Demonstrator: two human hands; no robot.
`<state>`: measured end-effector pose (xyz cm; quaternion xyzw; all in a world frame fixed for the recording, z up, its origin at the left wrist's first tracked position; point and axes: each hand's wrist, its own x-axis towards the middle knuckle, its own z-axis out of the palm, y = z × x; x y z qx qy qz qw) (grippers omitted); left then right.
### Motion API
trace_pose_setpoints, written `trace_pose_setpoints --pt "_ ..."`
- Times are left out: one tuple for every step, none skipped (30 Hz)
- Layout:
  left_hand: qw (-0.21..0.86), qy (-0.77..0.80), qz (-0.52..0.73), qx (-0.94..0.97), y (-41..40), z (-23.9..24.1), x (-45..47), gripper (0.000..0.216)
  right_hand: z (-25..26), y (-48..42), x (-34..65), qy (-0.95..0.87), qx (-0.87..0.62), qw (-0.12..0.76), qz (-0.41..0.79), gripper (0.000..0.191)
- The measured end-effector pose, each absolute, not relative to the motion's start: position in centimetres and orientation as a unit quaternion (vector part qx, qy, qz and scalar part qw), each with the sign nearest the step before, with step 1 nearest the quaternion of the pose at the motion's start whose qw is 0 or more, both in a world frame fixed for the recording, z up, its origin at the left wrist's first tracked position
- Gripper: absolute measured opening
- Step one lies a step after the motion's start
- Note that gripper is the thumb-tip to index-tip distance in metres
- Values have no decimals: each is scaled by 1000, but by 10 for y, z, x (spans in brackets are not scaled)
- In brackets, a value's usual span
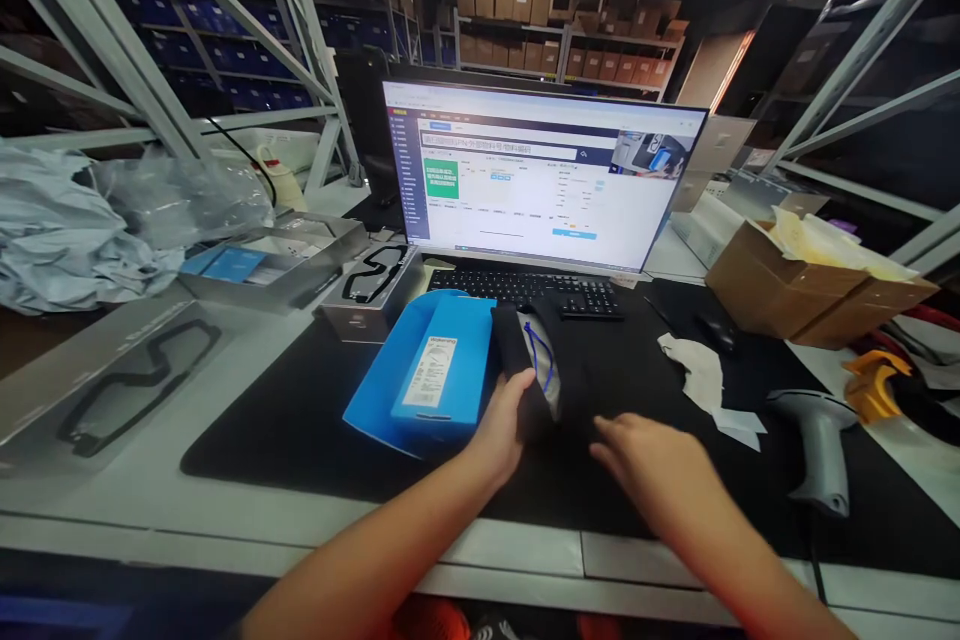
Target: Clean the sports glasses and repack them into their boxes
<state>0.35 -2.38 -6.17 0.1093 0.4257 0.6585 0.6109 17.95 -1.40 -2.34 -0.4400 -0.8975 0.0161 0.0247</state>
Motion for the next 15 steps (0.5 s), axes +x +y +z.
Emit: trace_pose_setpoints --pt "604 424 665 116 -24 -64 4 42 -9 -11 187 -892 -435 98 73 28" --pt "601 422 667 125 -23 -67 6 46 3 -9 191 -886 -411 157 148 30" --pt "599 419 669 135 -23 -68 8 49 12 -6 191 -881 -375 189 219 32" --pt "598 416 669 146 -23 -69 10 51 17 -2 187 -878 -338 203 270 33" --pt "597 412 670 158 -24 -69 12 53 19 4 180 -882 -311 200 293 34" --pt "596 409 670 170 -24 -69 13 53 18 11 171 -889 -299 191 289 38" --pt "594 407 670 180 -24 -68 14 54 15 21 161 -894 -304 187 271 43" --pt "593 407 669 189 -23 -68 14 54 11 33 152 -896 -318 180 254 48" --pt "594 408 665 197 -23 -69 14 55 7 45 144 -896 -334 168 241 51" --pt "595 410 661 204 -23 -70 14 55 4 58 137 -894 -349 151 235 52" --pt "596 413 656 212 -22 -71 13 56 1 71 132 -894 -360 131 232 54" --pt "594 417 652 219 -22 -74 13 58 -1 82 128 -894 -367 112 230 56" --pt "591 422 649 228 -22 -77 12 60 -2 92 125 -895 -372 96 227 60" --pt "586 427 647 236 -21 -80 11 63 -4 99 122 -895 -377 85 222 65" --pt "581 431 646 244 -21 -83 10 66 -6 104 119 -895 -382 77 219 70"
